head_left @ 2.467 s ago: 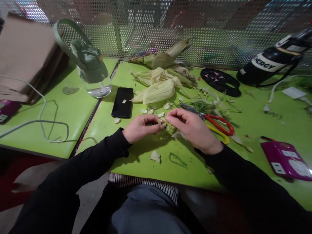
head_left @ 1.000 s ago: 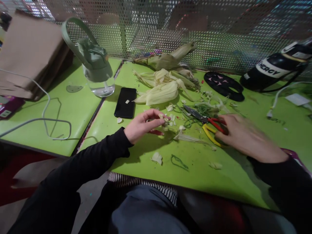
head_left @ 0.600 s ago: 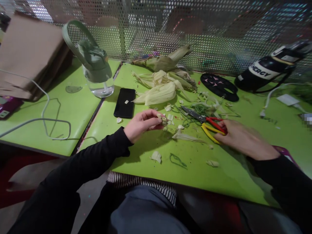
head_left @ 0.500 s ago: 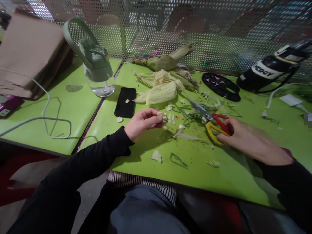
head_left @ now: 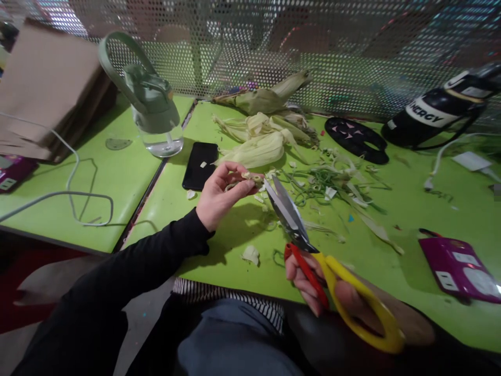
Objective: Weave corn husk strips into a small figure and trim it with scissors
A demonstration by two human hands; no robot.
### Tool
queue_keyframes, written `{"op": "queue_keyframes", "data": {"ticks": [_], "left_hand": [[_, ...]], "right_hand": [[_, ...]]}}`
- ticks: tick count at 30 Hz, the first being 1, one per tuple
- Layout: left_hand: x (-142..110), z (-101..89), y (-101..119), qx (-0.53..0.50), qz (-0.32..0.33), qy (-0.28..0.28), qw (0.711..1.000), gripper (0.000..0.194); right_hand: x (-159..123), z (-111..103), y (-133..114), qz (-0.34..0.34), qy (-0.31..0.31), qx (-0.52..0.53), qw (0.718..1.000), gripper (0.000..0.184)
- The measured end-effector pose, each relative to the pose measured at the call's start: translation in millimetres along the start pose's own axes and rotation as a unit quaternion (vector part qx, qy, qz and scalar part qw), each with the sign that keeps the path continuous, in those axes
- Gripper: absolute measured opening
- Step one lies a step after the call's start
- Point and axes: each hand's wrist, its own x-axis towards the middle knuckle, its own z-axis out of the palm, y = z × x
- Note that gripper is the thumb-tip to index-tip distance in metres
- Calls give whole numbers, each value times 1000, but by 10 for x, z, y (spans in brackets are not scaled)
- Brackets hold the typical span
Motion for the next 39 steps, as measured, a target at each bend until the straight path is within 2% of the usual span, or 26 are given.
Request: {"op": "queue_keyframes", "data": {"ticks": [4, 6, 10, 12, 18, 24, 27, 33, 35, 39], "left_hand": [[1, -3, -3, 34, 32, -10, 999, 22], [-1, -8, 1, 57, 50, -6, 997, 20], [-13, -14, 5, 100, 86, -8, 991, 18], [-22, -13, -1, 122, 103, -13, 987, 18], [-42, -13, -38, 146, 168, -9, 975, 17], [-63, -29, -54, 191, 223, -26, 956, 15], [-71, -54, -41, 232, 255, -32, 938, 18], [-72, -112, 13, 343, 321, -49, 881, 16], [-71, -116, 22, 354, 333, -51, 872, 15], [-72, -111, 34, 355, 332, -50, 873, 15]], "right_hand": [[80, -145, -69, 19, -85, 19, 996, 58], [106, -134, -35, 20, -102, 17, 994, 59], [129, 27, 109, 15, -10, 92, 996, 76], [134, 103, 162, 17, 5, 144, 989, 82], [146, 180, 215, 7, 34, 209, 977, 66], [161, 294, 224, 17, 115, 227, 967, 75], [168, 324, 264, 9, 99, 233, 967, 76], [171, 298, 372, -25, 58, 220, 973, 72], [152, 295, 380, -32, 47, 206, 977, 74], [109, 310, 374, -42, 71, 174, 981, 76]]}}
